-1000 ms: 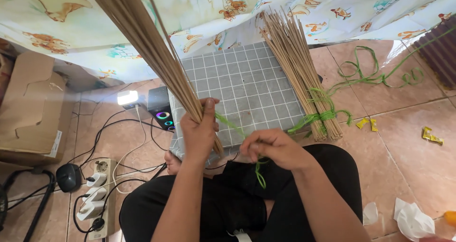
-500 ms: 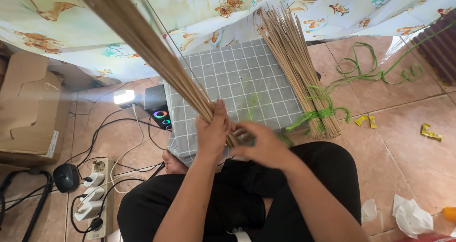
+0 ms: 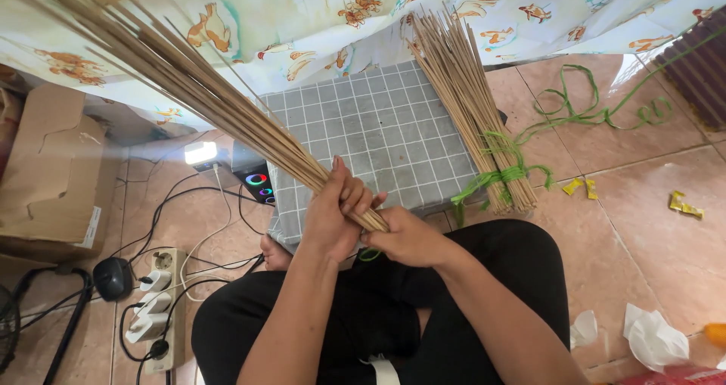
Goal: Gathering thin wooden sticks into bundles and securing them with green plastic ties.
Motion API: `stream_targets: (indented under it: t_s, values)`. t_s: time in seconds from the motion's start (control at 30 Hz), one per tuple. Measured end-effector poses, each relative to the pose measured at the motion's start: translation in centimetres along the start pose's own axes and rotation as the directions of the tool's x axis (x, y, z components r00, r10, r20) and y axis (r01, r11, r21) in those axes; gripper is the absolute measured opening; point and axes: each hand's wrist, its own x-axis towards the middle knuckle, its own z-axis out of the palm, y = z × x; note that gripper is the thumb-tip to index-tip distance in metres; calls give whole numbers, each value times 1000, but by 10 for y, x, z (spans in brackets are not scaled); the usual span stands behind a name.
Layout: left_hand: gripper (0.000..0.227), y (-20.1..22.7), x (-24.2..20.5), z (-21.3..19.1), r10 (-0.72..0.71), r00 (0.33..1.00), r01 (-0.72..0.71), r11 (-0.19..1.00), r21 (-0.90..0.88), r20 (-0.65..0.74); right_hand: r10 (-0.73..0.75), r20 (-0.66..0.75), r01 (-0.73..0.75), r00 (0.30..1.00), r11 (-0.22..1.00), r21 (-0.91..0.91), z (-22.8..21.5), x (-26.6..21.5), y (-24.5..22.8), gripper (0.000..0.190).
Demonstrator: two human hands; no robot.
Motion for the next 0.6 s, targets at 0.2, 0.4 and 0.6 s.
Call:
stream_targets:
  t_s: [0.2,0.4,0.6]
  values:
    - [104,24,-41,16,175,922,19,870,493,-345,100,-165,-146,981,944,-297,-20,-23,-15,22]
    - [94,53,-63,59,107,782,-432,-617,658,614,166,-219,-266,961,766,-585,-7,-52,-52,23]
    - [16,32,-23,26,-493,851,-507,-684,525,180,58,-63,-86,996,689,-720,3,-81,-97,29]
